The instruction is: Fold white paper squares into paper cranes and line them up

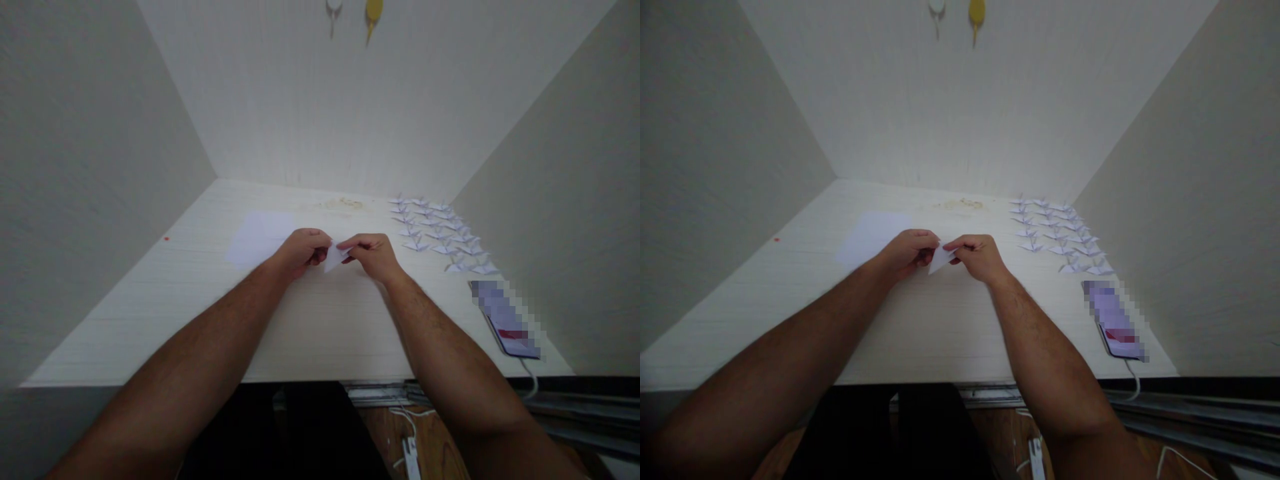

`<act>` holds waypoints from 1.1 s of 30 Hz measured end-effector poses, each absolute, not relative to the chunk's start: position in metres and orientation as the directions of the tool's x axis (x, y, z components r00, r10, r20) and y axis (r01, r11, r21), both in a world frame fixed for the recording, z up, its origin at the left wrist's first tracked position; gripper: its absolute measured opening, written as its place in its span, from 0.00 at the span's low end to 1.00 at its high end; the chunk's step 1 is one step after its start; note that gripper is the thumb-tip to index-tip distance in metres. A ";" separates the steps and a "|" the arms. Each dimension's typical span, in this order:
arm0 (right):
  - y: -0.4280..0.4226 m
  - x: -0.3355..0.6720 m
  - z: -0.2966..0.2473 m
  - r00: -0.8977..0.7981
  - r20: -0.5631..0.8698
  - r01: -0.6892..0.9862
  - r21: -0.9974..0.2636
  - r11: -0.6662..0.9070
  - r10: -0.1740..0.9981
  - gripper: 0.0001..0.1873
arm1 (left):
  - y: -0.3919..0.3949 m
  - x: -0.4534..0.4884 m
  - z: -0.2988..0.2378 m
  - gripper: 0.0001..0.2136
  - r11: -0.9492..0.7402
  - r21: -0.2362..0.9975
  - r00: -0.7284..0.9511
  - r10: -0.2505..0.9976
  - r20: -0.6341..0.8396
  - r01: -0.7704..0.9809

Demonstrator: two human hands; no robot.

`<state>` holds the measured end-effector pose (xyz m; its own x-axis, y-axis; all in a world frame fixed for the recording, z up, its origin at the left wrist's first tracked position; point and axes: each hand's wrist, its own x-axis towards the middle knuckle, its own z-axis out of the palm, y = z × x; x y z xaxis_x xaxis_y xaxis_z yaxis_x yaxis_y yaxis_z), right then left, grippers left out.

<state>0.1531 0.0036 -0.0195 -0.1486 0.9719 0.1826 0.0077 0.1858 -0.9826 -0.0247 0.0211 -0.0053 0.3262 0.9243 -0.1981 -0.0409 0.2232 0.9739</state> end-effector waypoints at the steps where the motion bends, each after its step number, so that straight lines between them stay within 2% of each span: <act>1: 0.003 0.153 -0.019 -0.147 0.183 0.006 -0.983 0.186 0.972 0.06 | 0.021 -0.025 -0.005 0.05 0.233 0.971 0.347 0.916 -0.204 -0.046; 6: 0.002 0.155 -0.017 -0.152 0.181 0.018 -0.982 0.186 0.972 0.07 | 0.019 -0.026 -0.004 0.07 0.219 0.976 0.390 0.899 -0.197 -0.012; 12: 0.000 0.154 -0.011 -0.163 0.148 0.017 -0.988 0.153 0.975 0.11 | 0.023 -0.027 -0.011 0.07 0.082 0.995 0.347 0.933 -0.095 0.053; 14: 0.000 0.152 -0.009 -0.133 0.106 0.063 -0.991 0.115 0.985 0.14 | 0.025 -0.027 -0.013 0.08 0.031 0.994 0.346 0.936 -0.065 0.104; 20: 0.001 0.153 -0.011 -0.145 -0.045 0.190 -0.982 -0.017 0.988 0.08 | 0.026 -0.029 -0.013 0.06 -0.048 0.975 0.350 0.936 -0.032 0.217; 33: 0.000 0.155 -0.011 -0.171 -0.020 0.249 -0.968 0.023 0.985 0.09 | 0.025 -0.028 -0.011 0.06 -0.059 0.978 0.356 0.934 -0.017 0.201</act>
<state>0.1553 0.0004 -0.0108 -0.1714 0.9850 -0.0203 0.2491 0.0234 -0.9682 -0.0284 0.0249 -0.0107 0.3556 0.9345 -0.0165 0.2008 -0.0591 0.9778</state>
